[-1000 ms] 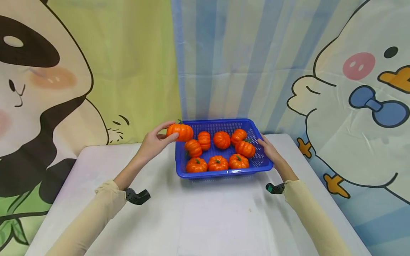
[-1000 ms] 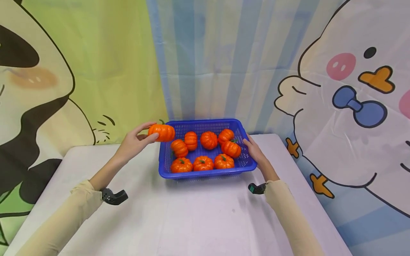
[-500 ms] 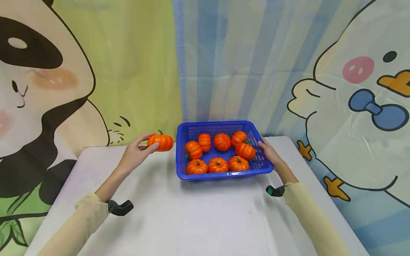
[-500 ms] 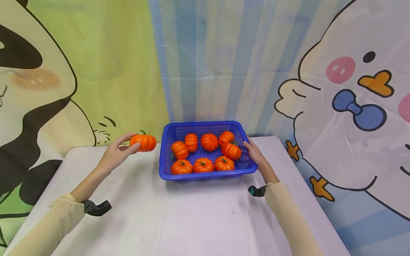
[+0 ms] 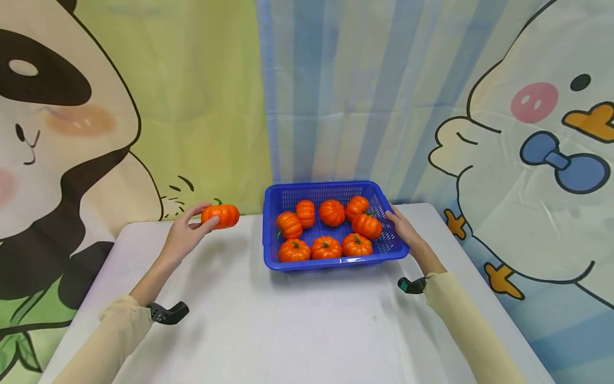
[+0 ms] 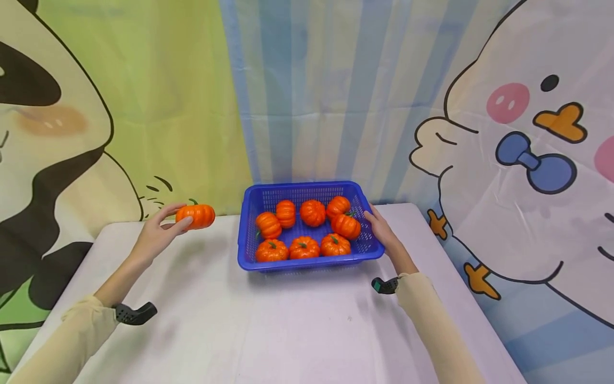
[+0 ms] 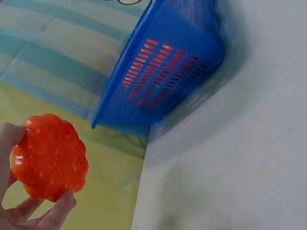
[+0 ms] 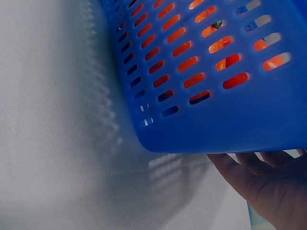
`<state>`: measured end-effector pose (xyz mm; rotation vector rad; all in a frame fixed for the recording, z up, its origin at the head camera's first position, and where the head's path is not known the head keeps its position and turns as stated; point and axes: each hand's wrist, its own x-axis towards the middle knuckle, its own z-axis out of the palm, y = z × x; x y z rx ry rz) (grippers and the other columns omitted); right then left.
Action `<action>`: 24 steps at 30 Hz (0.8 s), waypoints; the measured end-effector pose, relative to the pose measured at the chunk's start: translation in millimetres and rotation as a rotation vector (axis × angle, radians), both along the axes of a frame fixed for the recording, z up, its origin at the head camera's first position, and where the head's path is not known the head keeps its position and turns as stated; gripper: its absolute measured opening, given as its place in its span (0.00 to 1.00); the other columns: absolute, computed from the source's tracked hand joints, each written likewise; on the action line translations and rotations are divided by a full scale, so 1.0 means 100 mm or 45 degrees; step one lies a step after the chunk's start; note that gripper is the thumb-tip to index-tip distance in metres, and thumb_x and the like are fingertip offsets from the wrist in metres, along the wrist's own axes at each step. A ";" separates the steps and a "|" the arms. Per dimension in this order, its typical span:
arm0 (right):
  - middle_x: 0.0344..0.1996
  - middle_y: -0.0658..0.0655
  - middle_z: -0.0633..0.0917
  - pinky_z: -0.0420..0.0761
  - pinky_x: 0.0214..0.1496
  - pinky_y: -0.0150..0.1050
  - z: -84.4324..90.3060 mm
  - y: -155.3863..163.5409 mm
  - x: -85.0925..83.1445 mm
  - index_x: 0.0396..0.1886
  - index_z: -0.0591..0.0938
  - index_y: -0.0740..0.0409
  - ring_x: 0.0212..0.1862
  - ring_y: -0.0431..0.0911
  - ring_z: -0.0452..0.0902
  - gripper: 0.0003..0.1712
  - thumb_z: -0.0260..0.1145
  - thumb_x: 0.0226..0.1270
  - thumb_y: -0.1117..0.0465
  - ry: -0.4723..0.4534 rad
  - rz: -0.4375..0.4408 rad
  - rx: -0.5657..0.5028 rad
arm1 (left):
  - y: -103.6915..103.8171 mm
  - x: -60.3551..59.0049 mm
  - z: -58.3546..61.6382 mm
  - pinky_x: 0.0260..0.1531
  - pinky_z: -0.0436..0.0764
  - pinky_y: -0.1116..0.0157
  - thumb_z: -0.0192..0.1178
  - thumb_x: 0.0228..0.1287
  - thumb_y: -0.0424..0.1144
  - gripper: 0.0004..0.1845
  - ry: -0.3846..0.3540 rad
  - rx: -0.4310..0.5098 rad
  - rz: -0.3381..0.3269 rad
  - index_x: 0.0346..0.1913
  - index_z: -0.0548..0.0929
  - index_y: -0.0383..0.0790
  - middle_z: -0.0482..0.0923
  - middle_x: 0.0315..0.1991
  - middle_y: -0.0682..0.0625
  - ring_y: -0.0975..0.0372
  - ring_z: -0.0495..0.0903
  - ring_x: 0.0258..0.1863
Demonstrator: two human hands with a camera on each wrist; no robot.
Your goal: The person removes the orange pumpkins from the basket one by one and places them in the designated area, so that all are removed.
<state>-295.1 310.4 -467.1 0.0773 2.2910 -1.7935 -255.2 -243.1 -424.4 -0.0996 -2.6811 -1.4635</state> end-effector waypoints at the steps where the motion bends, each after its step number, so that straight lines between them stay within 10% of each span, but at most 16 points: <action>1: 0.77 0.65 0.49 0.55 0.75 0.61 0.00 0.00 0.00 0.79 0.38 0.41 0.74 0.65 0.52 0.34 0.38 0.80 0.45 -0.003 0.003 0.004 | -0.02 0.00 -0.02 0.40 0.78 0.72 0.58 0.64 0.59 0.35 -0.003 -0.007 0.011 0.70 0.67 0.48 0.67 0.67 0.37 0.42 0.81 0.52; 24: 0.78 0.64 0.49 0.54 0.75 0.61 -0.02 0.02 0.00 0.78 0.38 0.40 0.75 0.65 0.51 0.35 0.38 0.79 0.45 -0.003 0.005 -0.005 | -0.60 0.02 -0.53 0.45 0.74 0.46 0.66 0.58 0.49 0.43 0.002 -0.262 0.218 0.69 0.59 0.32 0.57 0.62 0.27 0.38 0.66 0.54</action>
